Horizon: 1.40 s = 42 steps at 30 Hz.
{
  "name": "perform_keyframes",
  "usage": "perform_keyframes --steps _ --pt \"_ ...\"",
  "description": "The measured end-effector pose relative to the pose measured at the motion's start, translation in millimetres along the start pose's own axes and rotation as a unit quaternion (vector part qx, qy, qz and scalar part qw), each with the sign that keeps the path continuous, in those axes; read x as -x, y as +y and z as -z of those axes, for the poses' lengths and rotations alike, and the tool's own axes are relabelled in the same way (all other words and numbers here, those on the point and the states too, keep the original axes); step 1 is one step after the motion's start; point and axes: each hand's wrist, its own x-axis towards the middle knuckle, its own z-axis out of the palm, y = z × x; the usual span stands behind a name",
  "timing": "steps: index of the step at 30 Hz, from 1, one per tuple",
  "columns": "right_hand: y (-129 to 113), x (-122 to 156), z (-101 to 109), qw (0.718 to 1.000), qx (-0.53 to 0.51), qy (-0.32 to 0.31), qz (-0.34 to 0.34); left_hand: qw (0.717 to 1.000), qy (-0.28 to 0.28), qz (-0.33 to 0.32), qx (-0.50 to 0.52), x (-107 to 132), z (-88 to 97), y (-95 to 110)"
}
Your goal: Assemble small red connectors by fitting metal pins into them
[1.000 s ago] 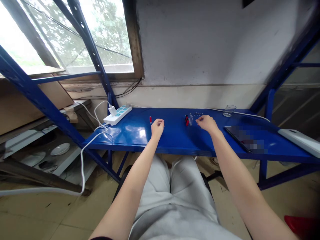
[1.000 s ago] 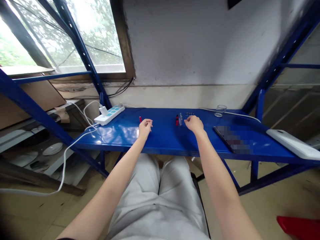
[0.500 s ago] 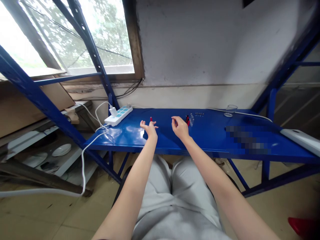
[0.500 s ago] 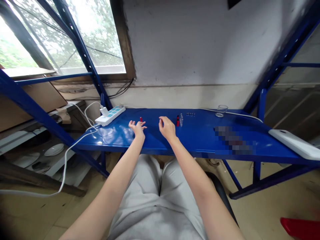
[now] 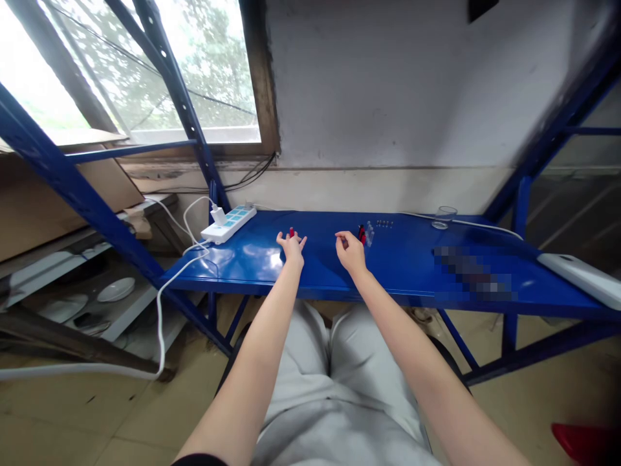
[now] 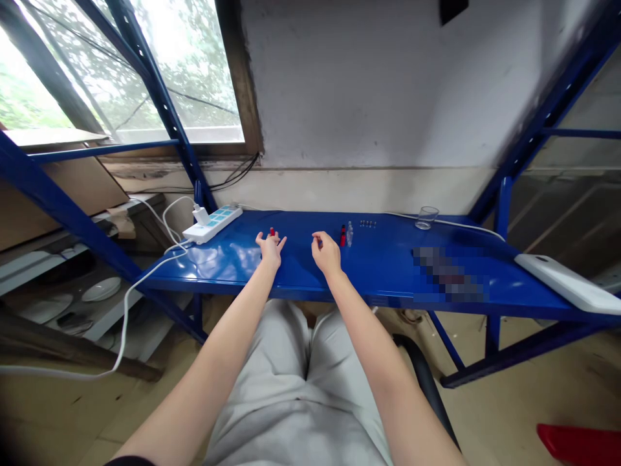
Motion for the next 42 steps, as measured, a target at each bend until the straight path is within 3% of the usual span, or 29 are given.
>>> perform_keyframes --steps 7,14,18,23,31,42 --pt "2 0 -1 1.0 -0.006 0.002 -0.001 1.0 0.004 0.024 0.009 2 -0.5 2" --pt "2 0 -1 1.0 -0.005 -0.008 -0.003 0.999 -0.026 -0.039 0.014 9 4.7 3" --pt "2 0 -2 1.0 -0.009 -0.013 0.0 0.997 -0.079 -0.021 0.007 11 5.6 3" --pt "2 0 -2 1.0 -0.008 -0.016 0.006 0.979 -0.2 0.021 -0.04 18 2.9 4" --pt "-3 0 0 0.996 -0.011 -0.091 0.002 0.939 -0.314 0.084 -0.109 29 1.7 7" --pt "-6 1 3 0.998 -0.028 -0.047 0.008 0.926 -0.334 0.087 -0.152 34 1.3 6"
